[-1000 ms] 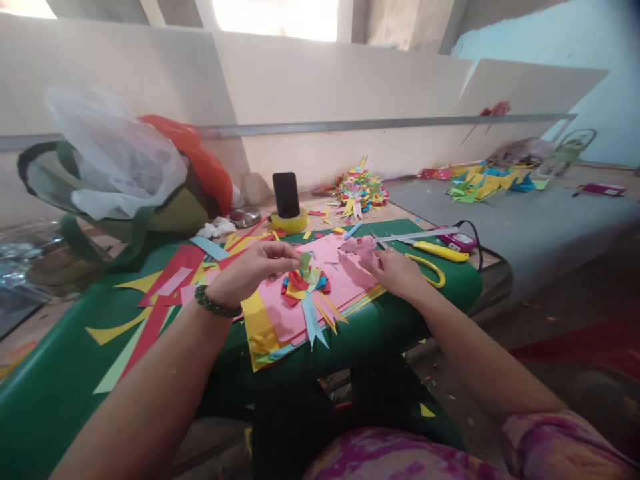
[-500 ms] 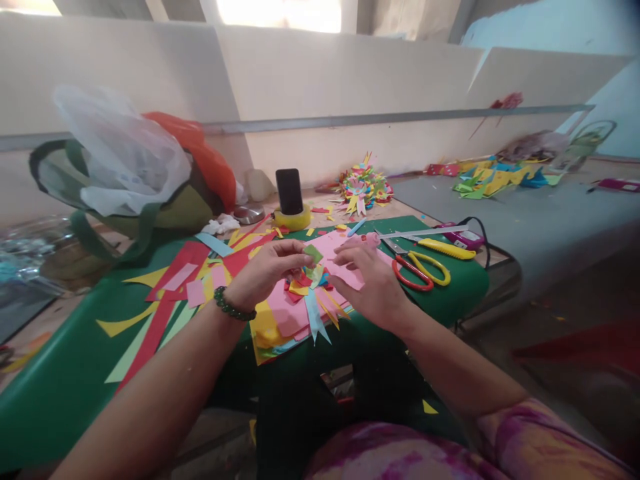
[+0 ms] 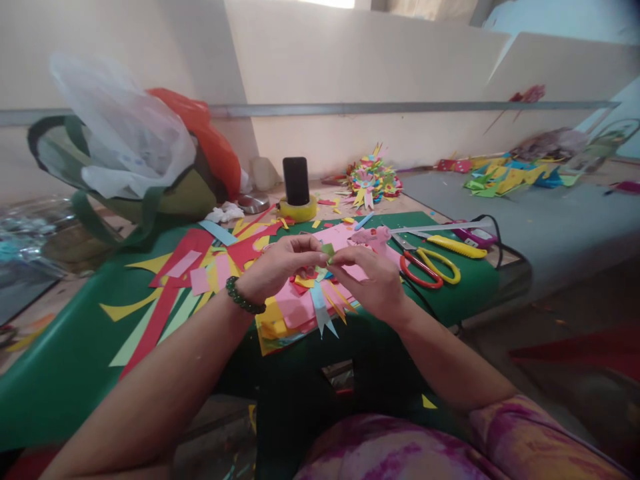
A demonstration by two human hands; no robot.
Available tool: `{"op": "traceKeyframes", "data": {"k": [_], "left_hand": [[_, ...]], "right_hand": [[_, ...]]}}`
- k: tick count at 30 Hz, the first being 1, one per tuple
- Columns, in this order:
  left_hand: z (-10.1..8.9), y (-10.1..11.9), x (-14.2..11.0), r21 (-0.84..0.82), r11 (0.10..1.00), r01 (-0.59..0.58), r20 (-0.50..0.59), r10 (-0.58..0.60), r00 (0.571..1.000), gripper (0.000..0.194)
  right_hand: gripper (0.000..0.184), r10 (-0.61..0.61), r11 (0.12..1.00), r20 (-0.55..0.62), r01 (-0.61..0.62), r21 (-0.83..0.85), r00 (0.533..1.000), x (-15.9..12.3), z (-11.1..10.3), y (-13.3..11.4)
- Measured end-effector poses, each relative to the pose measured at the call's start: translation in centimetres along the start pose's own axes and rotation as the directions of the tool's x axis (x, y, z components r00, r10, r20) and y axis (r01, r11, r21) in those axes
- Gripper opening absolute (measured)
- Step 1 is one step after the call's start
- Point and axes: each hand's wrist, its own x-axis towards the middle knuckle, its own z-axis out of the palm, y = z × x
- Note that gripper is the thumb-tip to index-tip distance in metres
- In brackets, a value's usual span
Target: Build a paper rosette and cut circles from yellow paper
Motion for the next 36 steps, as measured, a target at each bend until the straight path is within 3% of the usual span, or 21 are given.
{"op": "traceKeyframes", "data": {"k": [7,12,15,18,21,26,29,36], "left_hand": [[-0.4,-0.2,0.1,0.054,0.998,-0.017,0.019,0.016,1.0,0.024],[-0.9,0.9,-0.3,0.251,0.968,-0.021,0.038,0.012,0.999,0.023],[-1.6,1.3,-0.5,0.454,0.891,-0.001,0.136,-0.068,0.988,0.021],[-2.1,1.3,-0.3,0.665,0.747,-0.009,0.182,-0.15,0.972,0.02],[-2.3,1.2,-0.1,0.781,0.624,-0.021,0.179,-0.192,0.965,0.019],[-2.5,1.0,0.1,0.815,0.58,-0.012,0.192,-0.25,0.949,0.018],[-2.6,0.9,0.2,0.808,0.59,0.003,0.196,-0.273,0.942,0.018],[-2.5,1.4,-0.2,0.822,0.566,-0.056,0.211,-0.212,0.954,0.025]], "right_hand": [[0.005,-0.044,0.999,0.03,0.044,0.018,0.999,0.1,0.0,-0.3],[0.007,-0.003,0.997,0.045,-0.001,0.071,0.999,-0.3,-0.3,-0.1],[0.008,0.134,0.987,0.049,-0.138,0.08,0.99,-0.4,-0.7,0.4],[0.012,0.237,0.967,0.116,-0.246,0.071,0.965,0.0,-1.1,1.0],[0.012,0.294,0.94,0.328,-0.333,0.069,0.898,0.9,-0.9,1.4],[0.011,0.291,0.871,0.663,-0.477,0.114,0.69,2.2,0.3,1.6],[0.01,0.287,0.83,0.736,-0.543,0.129,0.613,2.6,0.8,1.6],[0.015,0.372,0.718,0.75,-0.681,0.14,0.547,2.9,1.5,1.7]]}}
